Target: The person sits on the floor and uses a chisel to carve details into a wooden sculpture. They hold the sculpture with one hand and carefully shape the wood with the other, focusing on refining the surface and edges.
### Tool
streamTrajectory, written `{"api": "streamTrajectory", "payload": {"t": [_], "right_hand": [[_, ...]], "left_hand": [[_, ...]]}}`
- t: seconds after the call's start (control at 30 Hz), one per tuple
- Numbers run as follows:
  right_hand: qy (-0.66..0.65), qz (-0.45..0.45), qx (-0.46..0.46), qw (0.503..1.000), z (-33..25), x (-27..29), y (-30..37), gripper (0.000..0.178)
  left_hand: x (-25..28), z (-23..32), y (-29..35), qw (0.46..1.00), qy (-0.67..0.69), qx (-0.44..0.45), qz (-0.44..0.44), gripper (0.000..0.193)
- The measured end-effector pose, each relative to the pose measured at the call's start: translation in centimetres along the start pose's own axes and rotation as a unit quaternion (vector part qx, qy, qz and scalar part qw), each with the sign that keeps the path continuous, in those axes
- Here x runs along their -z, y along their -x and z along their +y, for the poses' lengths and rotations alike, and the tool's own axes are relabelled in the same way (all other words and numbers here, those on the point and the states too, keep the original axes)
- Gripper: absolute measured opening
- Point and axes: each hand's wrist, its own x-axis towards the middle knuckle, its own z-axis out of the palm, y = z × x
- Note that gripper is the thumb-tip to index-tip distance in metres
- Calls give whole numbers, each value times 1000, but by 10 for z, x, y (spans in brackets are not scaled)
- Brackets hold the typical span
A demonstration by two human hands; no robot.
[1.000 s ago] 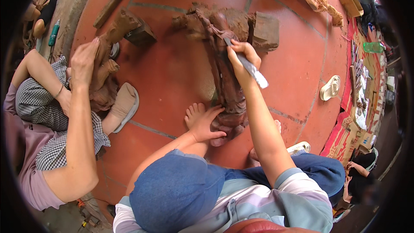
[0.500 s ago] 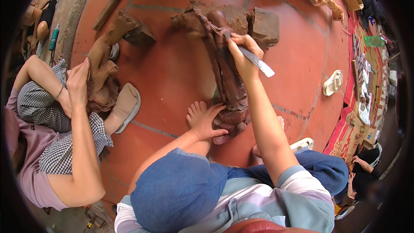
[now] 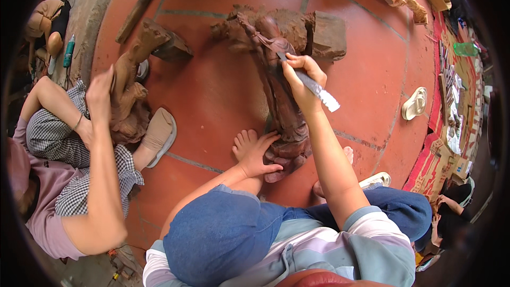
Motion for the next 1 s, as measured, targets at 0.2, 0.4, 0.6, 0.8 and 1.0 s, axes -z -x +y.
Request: {"api": "streamTrajectory", "payload": {"t": [0.2, 0.4, 0.6, 0.8, 1.0], "right_hand": [[10, 4, 21, 1000, -3, -6, 0, 11], [8, -6, 44, 999, -8, -12, -10, 11], [23, -13, 27, 999, -10, -4, -7, 9], [2, -8, -5, 1000, -8, 0, 0, 8], [-10, 4, 14, 1000, -7, -15, -12, 9]], "left_hand": [[-1, 3, 1, 999, 33, -4, 7, 89], [-17, -7, 4, 993, 115, 0, 39, 91], [-7, -3, 3, 999, 36, -6, 26, 89], [0, 4, 0, 1000, -12, -7, 15, 88], [-11, -7, 2, 999, 34, -7, 35, 87]]}}
